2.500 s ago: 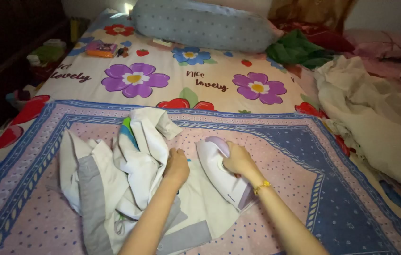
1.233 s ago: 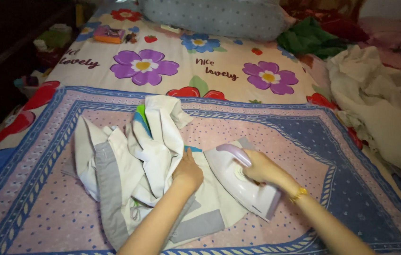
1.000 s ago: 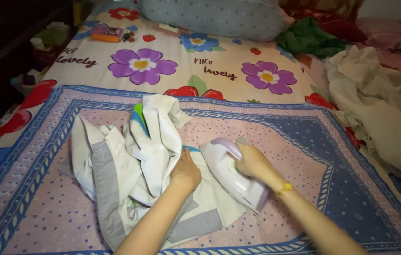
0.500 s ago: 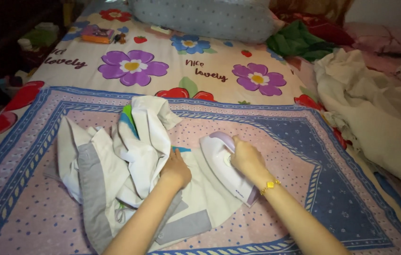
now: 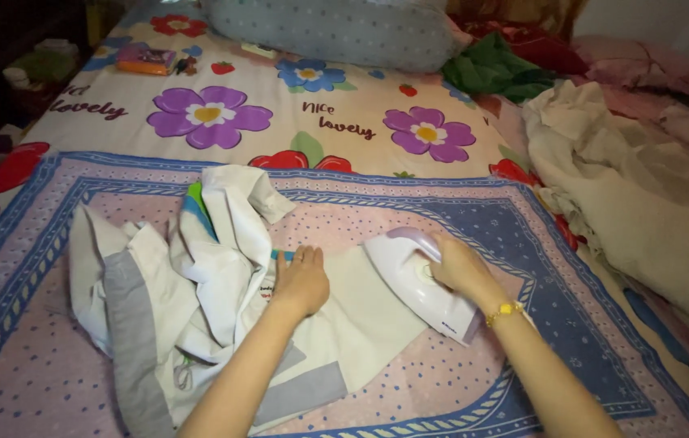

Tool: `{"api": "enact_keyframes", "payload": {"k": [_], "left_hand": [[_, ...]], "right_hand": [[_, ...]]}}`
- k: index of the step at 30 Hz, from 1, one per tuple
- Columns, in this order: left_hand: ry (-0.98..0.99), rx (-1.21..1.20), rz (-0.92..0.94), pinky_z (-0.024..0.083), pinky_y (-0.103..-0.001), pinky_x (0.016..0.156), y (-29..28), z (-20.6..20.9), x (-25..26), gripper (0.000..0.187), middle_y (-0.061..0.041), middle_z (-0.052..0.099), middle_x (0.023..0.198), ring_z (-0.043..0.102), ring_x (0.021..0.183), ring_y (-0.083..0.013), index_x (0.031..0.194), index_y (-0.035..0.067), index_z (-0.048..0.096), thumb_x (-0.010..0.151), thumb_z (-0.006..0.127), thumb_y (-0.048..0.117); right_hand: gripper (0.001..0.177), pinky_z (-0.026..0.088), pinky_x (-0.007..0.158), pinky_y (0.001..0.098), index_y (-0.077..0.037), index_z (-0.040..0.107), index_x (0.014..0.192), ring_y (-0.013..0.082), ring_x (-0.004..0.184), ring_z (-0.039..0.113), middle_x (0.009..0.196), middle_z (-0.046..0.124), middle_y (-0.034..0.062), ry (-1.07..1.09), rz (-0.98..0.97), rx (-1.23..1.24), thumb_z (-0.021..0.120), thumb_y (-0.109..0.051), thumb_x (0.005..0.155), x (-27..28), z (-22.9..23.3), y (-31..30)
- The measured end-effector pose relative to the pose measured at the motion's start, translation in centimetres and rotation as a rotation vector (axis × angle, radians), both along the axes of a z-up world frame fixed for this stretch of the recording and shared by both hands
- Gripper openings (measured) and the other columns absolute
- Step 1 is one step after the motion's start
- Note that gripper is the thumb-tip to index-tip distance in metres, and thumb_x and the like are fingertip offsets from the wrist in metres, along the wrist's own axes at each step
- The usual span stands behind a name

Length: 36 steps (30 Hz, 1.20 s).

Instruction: Ironing a white shirt on a bed.

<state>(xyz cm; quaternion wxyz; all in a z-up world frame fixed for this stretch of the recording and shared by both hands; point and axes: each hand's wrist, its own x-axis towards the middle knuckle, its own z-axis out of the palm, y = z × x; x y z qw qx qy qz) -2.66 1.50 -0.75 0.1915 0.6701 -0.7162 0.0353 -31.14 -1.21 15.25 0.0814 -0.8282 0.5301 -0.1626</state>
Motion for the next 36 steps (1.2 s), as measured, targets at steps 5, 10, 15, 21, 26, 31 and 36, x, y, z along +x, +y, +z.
{"api": "enact_keyframes", "payload": {"k": [5,10,15,21,26,31,36], "left_hand": [[0.167,0.315,0.094,0.033,-0.055,0.115,2.4,8.2,0.7,0.045,-0.015,0.052,0.142,0.046,0.137,-0.032,0.131,0.002,0.057,0.099,0.051,0.033],[0.209,0.13,0.107,0.035,-0.046,0.111,-1.1,1.1,2.8,0.046,-0.019,0.051,0.134,0.045,0.131,-0.0391,0.125,-0.002,0.058,0.089,0.063,0.027],[0.026,0.056,0.139,0.04,-0.044,0.105,-2.6,-2.8,3.5,0.046,-0.022,0.05,0.135,0.048,0.119,-0.037,0.126,-0.004,0.057,0.082,0.06,0.009],[-0.278,0.229,0.106,0.039,-0.046,0.107,-0.1,1.5,2.6,0.038,-0.015,0.052,0.129,0.042,0.124,-0.0343,0.119,-0.006,0.061,0.089,0.058,0.018],[-0.217,0.129,0.139,0.041,-0.043,0.101,-2.1,-2.1,3.0,0.038,-0.017,0.053,0.127,0.044,0.119,-0.0343,0.118,-0.005,0.062,0.085,0.059,0.015],[-0.324,0.167,0.137,0.038,-0.043,0.105,-0.6,-0.1,2.6,0.035,-0.014,0.053,0.126,0.043,0.121,-0.0328,0.117,-0.005,0.063,0.088,0.058,0.015],[-0.354,0.192,0.076,0.038,-0.043,0.107,-0.7,-0.7,3.0,0.034,-0.016,0.052,0.127,0.045,0.122,-0.0347,0.117,-0.006,0.062,0.092,0.055,0.016]], "right_hand": [[0.044,0.057,0.074,0.0473,-0.004,0.063,0.122,0.0402,0.084,0.075,0.091,0.072,0.0262,0.03,-0.266,0.04,0.069,-0.005,0.078,-1.7,-1.4,-1.7],[0.046,0.059,0.067,0.0444,-0.008,0.065,0.12,0.0354,0.08,0.078,0.09,0.074,0.0194,-0.163,-0.099,0.242,0.06,-0.002,0.074,-2.7,0.4,-0.3],[0.042,0.057,0.078,0.0419,-0.009,0.068,0.117,0.0352,0.086,0.076,0.091,0.076,0.0214,-0.037,-0.063,0.099,0.064,-0.006,0.076,-3.6,-1.4,-1.4],[0.05,0.057,0.081,0.0455,-0.016,0.066,0.126,0.0368,0.089,0.076,0.094,0.076,0.0227,-0.116,-0.15,0.065,0.063,-0.007,0.077,-2.4,0.9,1.9],[0.048,0.058,0.082,0.0457,-0.023,0.065,0.129,0.034,0.088,0.076,0.096,0.077,0.018,0.134,-0.041,0.216,0.065,-0.015,0.081,-1.4,1.9,5.9],[0.041,0.056,0.083,0.0481,-0.023,0.063,0.131,0.0369,0.092,0.074,0.099,0.075,0.019,0.209,-0.083,0.195,0.067,-0.031,0.091,2.1,1.2,6.0],[0.05,0.057,0.082,0.0491,-0.013,0.062,0.125,0.0398,0.091,0.073,0.097,0.074,0.023,0.094,-0.2,0.046,0.067,-0.007,0.076,1.8,-2.7,-0.1]]}}
